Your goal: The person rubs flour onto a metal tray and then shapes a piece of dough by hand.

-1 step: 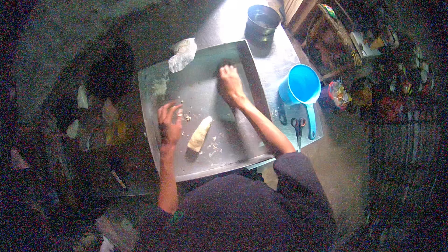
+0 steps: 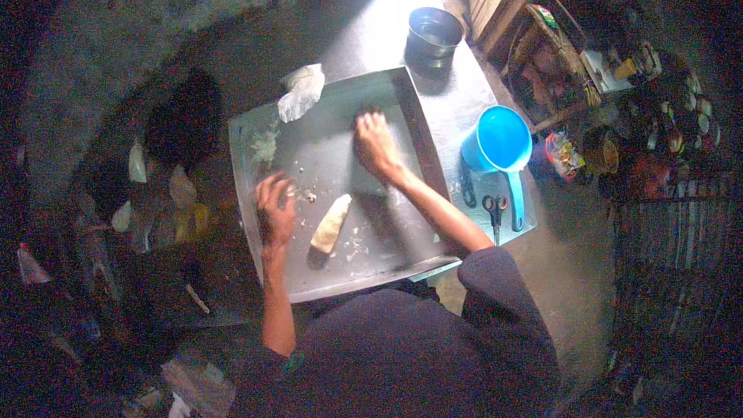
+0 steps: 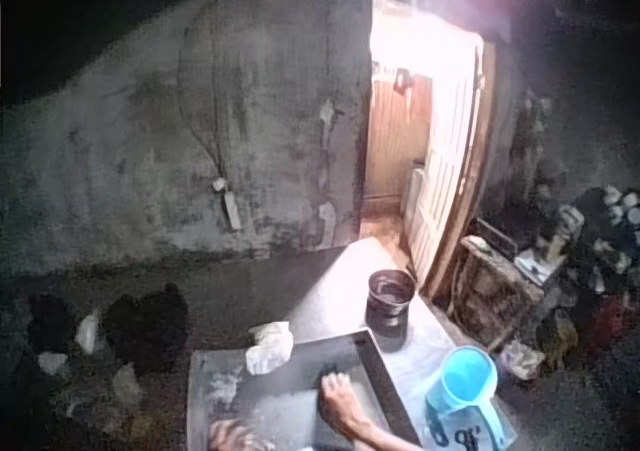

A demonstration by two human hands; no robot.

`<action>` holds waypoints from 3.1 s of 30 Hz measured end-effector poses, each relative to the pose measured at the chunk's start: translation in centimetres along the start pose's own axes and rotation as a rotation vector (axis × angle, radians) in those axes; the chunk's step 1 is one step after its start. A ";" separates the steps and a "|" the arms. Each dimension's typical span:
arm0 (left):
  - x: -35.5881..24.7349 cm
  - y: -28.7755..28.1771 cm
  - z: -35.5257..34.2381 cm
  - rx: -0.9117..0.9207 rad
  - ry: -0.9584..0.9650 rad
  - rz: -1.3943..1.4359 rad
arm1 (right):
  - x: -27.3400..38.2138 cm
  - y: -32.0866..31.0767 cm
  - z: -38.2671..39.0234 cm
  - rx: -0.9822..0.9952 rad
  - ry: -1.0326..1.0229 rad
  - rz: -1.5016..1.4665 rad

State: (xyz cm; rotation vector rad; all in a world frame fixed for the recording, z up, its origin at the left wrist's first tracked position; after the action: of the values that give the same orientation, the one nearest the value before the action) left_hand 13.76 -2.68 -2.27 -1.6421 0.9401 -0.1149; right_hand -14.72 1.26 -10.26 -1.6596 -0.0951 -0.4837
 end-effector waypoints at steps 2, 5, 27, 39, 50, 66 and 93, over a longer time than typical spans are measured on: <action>2.6 -1.5 1.6 -0.057 -0.061 -0.064 | 3.8 0.4 3.1 -0.060 -0.204 -0.163; 2.6 -3.5 2.9 -0.089 -0.098 -0.056 | 1.7 -1.2 4.7 -0.084 -0.061 -0.023; -0.8 -2.1 3.6 0.068 0.052 0.185 | 2.5 -2.6 3.6 -0.111 -0.187 -0.538; -4.0 0.5 7.4 0.324 0.006 0.134 | 7.4 1.0 6.4 0.159 -0.378 -0.289; -2.2 -1.2 6.9 0.293 -0.113 0.237 | 8.8 0.5 8.5 0.239 -0.326 -0.291; -1.0 -4.5 7.5 0.136 -0.182 0.099 | 8.7 -1.2 8.1 0.091 -0.093 -0.116; 2.1 -3.4 9.3 0.236 -0.116 0.057 | 17.0 1.5 11.5 0.198 -0.287 -0.162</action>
State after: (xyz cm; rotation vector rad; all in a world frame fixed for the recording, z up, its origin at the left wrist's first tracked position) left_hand 21.93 3.28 -3.12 -1.3884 0.8503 -0.0875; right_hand 4.14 8.50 -6.21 -1.5232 -0.4772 -0.3423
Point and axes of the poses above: each hand's wrist, its own z-axis away from the middle knuckle, its own y-axis out of the palm, x = y × z, the point moved 3 cm from there along -z, towards the middle knuckle, and after that the axes turned 11 degrees about -z, right-handed, at the moved point
